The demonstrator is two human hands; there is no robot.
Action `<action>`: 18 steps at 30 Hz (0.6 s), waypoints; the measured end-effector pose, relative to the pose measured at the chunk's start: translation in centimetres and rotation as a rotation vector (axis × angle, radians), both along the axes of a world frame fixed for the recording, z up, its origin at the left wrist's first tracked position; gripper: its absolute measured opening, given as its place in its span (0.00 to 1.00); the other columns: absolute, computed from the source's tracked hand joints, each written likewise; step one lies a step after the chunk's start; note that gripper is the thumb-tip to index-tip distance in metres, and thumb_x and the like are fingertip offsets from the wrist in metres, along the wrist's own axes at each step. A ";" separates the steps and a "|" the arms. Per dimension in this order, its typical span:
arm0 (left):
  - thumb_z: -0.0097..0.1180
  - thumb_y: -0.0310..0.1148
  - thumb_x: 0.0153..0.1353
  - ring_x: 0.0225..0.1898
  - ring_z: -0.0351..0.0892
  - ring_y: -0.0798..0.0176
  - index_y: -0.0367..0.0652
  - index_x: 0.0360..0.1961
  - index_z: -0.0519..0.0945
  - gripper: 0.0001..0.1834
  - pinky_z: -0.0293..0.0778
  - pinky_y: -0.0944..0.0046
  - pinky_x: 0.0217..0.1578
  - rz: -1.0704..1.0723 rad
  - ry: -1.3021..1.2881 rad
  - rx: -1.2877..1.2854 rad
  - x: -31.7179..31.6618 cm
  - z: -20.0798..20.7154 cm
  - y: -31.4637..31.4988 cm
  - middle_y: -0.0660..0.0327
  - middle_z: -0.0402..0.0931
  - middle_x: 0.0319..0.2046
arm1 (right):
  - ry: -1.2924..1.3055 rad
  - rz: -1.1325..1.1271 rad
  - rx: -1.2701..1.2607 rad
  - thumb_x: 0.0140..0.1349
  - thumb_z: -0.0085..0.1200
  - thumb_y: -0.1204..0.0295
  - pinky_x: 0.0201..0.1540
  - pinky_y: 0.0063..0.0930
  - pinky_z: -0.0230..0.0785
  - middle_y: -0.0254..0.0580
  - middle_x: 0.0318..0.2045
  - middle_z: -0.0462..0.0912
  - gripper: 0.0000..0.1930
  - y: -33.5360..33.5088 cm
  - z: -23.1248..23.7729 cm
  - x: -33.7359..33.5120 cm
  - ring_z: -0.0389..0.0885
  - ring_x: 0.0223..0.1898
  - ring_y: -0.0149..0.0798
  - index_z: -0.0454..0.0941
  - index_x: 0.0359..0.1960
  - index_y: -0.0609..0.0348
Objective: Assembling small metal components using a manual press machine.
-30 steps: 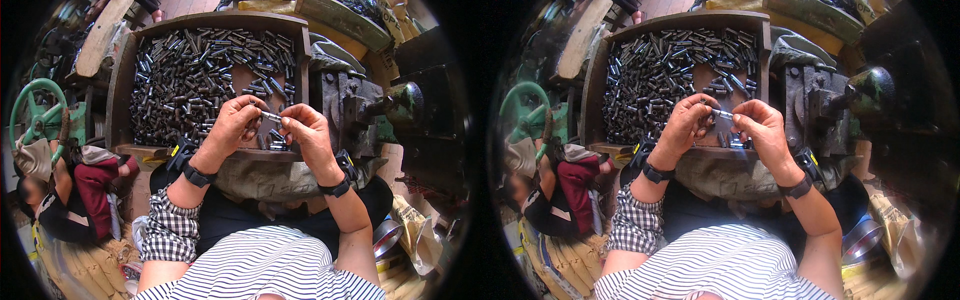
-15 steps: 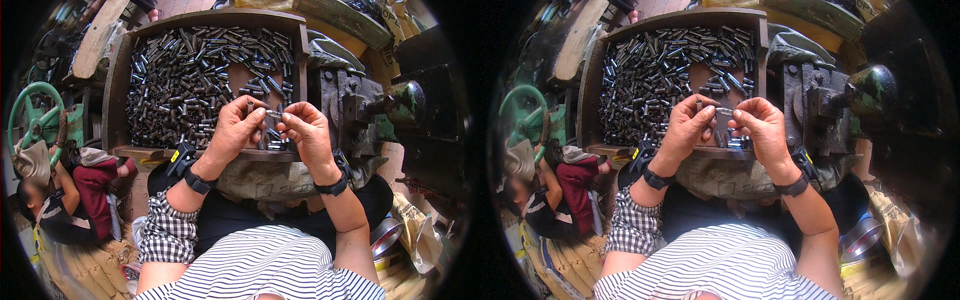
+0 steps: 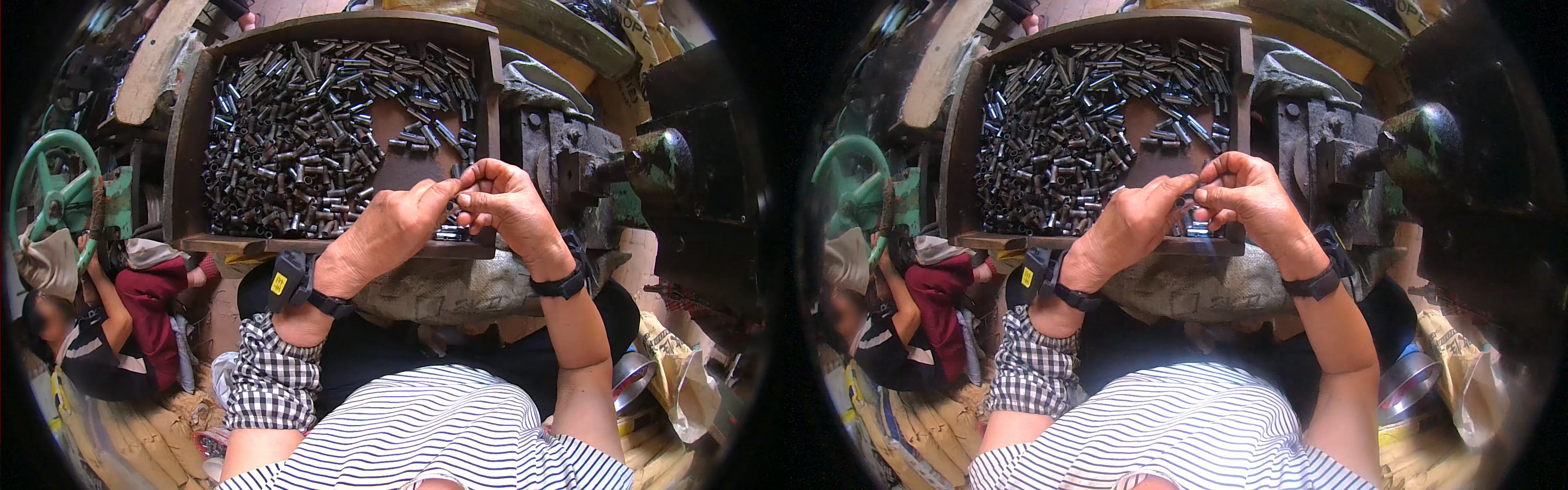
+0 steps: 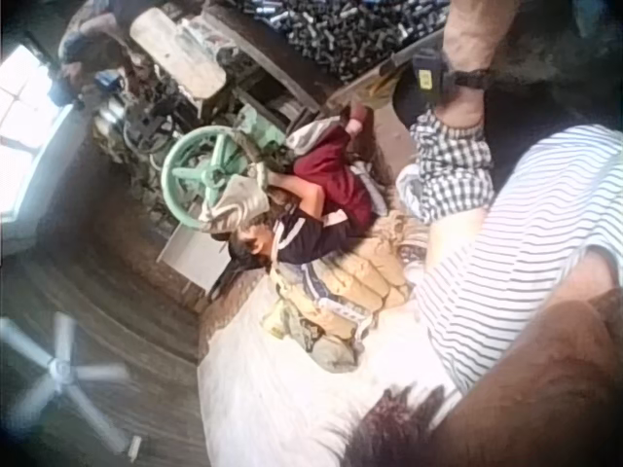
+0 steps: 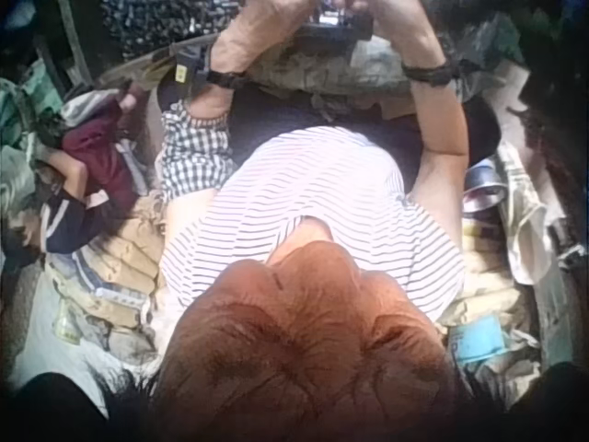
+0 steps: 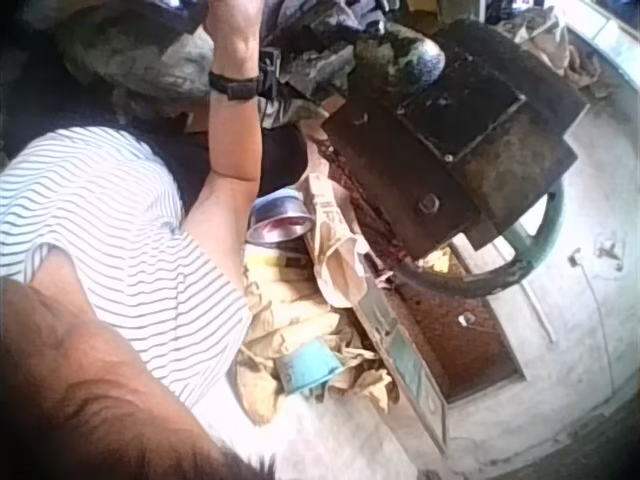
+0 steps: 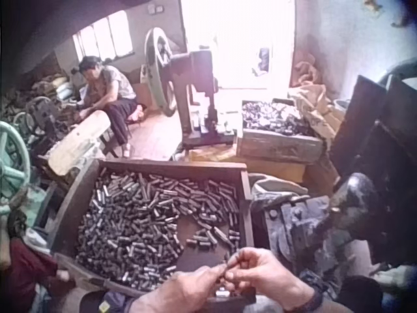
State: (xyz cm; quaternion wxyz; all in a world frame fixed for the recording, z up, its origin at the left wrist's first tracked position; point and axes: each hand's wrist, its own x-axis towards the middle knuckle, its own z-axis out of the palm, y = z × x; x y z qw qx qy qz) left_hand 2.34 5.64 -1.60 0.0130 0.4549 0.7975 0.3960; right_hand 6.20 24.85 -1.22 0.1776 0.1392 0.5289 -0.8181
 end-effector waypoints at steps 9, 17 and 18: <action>0.48 0.28 0.64 0.25 0.79 0.70 0.37 0.52 0.70 0.16 0.74 0.75 0.23 0.242 -0.828 0.288 -0.8 -0.1 -1.9 0.58 0.77 0.33 | 0.291 0.089 0.676 0.54 0.57 0.76 0.21 0.23 0.72 0.44 0.24 0.80 0.07 -2.0 -0.5 -0.3 0.82 0.22 0.33 0.74 0.31 0.67; 0.54 0.27 0.59 0.23 0.79 0.71 0.39 0.40 0.76 0.08 0.72 0.76 0.18 0.356 -1.070 0.480 -2.3 0.1 -4.9 0.63 0.76 0.26 | 0.594 0.827 1.754 0.44 0.58 0.72 0.31 0.37 0.73 0.49 0.27 0.78 0.07 -4.3 -0.9 -0.9 0.81 0.29 0.46 0.76 0.25 0.61; 0.54 0.27 0.59 0.23 0.79 0.71 0.39 0.40 0.76 0.08 0.72 0.76 0.18 0.357 -1.068 0.483 -2.2 0.4 -5.0 0.63 0.76 0.26 | 0.597 0.827 1.756 0.44 0.58 0.72 0.31 0.37 0.73 0.49 0.27 0.78 0.07 -4.2 -1.1 -0.8 0.81 0.29 0.46 0.76 0.25 0.61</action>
